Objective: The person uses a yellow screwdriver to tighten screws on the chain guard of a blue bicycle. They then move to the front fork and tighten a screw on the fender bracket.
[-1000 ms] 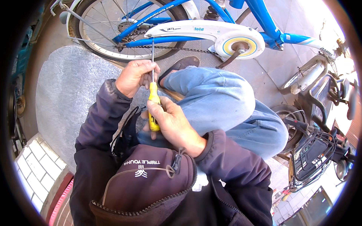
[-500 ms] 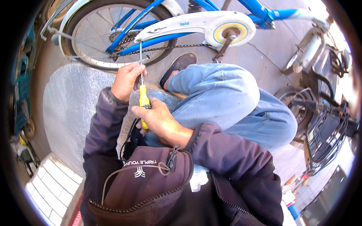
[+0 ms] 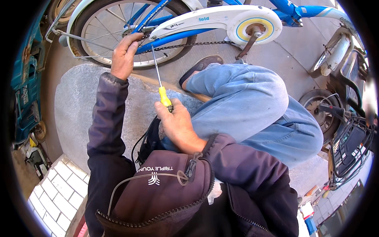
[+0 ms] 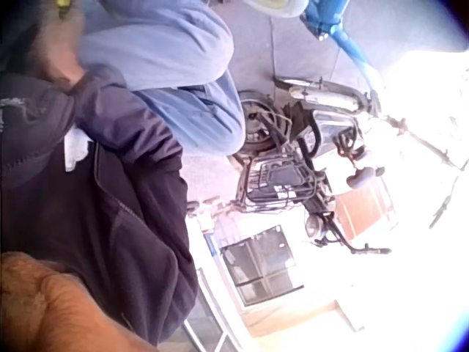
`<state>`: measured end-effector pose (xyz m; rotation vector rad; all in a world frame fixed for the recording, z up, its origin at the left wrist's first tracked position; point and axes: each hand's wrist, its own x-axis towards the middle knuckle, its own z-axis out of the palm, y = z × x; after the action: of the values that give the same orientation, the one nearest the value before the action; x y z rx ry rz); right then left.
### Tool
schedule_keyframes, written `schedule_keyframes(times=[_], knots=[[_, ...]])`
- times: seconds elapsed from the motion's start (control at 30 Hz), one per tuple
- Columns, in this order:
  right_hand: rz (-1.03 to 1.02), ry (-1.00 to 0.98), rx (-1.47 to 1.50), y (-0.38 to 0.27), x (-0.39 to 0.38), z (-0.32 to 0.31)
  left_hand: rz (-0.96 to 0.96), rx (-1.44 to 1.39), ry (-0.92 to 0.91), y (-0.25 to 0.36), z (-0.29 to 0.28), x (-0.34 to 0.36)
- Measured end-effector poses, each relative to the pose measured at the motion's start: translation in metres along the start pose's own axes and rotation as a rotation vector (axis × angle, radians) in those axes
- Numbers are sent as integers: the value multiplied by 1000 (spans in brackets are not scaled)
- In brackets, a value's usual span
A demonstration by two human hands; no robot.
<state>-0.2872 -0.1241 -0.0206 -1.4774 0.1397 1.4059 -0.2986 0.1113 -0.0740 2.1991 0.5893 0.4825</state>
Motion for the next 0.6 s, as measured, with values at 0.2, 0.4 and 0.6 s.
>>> schedule_keyframes(times=[0.2, 0.4, 0.6], knots=[[-6, 19, 88, -2, 2, -1, 22, -104, -147, -5, 6, 9], [-22, 13, 103, 1, 8, 0, -19, -189, -254, -22, 15, 16], [-68, 37, 87, -1, 6, 0, -67, -297, -291, -20, 14, 20]])
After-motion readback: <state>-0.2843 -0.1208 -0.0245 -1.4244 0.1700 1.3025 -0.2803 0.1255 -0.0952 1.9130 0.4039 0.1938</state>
